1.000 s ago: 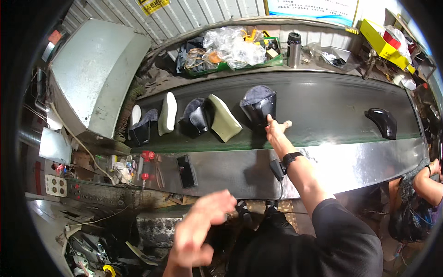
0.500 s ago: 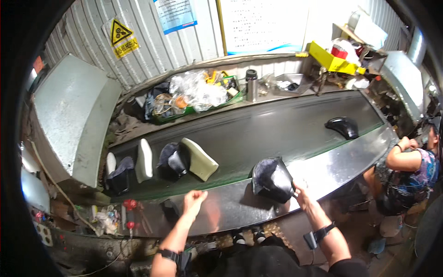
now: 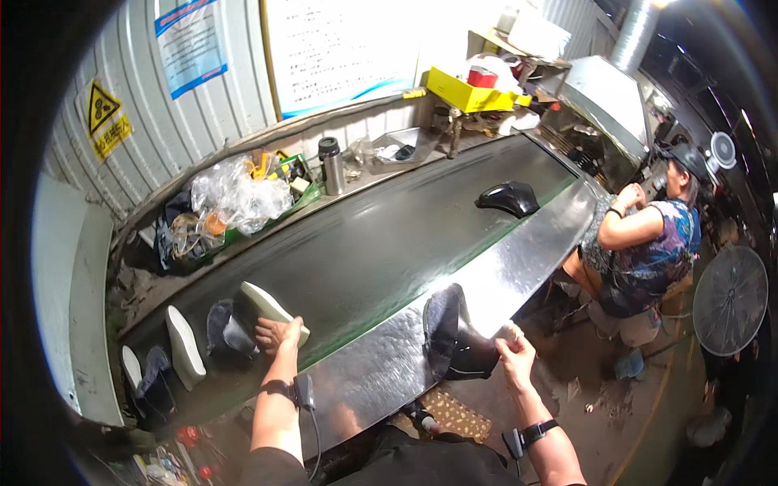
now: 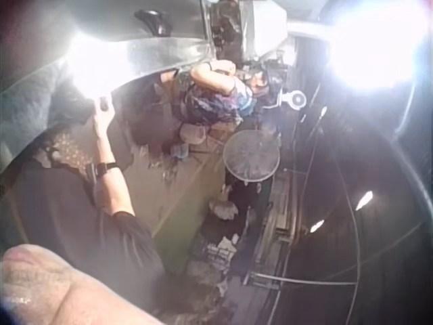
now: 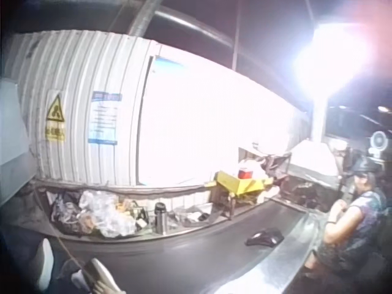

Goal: Operating an industrial machine to shape and process shoe uppers.

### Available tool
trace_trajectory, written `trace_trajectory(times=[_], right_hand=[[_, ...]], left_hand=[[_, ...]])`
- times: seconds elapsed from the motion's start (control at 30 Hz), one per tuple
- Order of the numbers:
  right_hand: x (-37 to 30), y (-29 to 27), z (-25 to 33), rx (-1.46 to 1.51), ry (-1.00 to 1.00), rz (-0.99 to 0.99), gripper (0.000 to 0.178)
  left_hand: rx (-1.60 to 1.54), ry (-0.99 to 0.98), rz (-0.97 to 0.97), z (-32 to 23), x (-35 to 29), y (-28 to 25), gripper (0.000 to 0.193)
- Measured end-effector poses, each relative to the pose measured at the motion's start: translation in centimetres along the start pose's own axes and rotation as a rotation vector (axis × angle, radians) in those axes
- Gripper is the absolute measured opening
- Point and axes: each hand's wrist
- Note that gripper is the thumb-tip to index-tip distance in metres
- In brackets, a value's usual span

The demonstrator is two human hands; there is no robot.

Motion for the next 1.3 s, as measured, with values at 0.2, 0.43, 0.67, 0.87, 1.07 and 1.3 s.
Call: trace_trajectory(times=[0.2, 0.43, 0.67, 0.87, 1.07, 1.3], right_hand=[[2.7, 0.6, 1.0, -0.110, -0.163, -0.090, 0.043], [3.7, -1.0, -1.9, 0.105, 0.282, 0.167, 0.097], [3.4, -0.2, -4.8, 0.425, 0.328, 0.326, 0.076], [1.1, -0.9, -2.8, 0.778, 0.733, 0.348, 0.074], [0.2, -1.1, -1.6, 0.711, 0.660, 0.507, 0.073], [-3.4, -0.2, 6.1, 0.119, 0.060, 0.425, 0.055]], left_hand=[[-0.096, -0.143, 0.111, 3.9, -2.3, 1.2, 0.133], [-0.023, 0.130, 0.192, 6.4, -4.6, -3.8, 0.120], [0.143, 1.147, -0.273, 7.5, -14.9, -8.6, 0.067], [0.097, 1.662, -0.411, 8.2, -23.0, -4.5, 0.045], [0.126, 1.741, -0.438, 9.3, -27.6, 1.3, 0.056], [-0.889, 0.889, 0.836, 7.0, -24.8, -1.5, 0.031]])
Point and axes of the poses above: each hand's wrist, its own x-axis towards the middle knuckle, its own y-axis out of the palm, z = x × y, and after that the axes turned 2 degrees about -z, right-handed
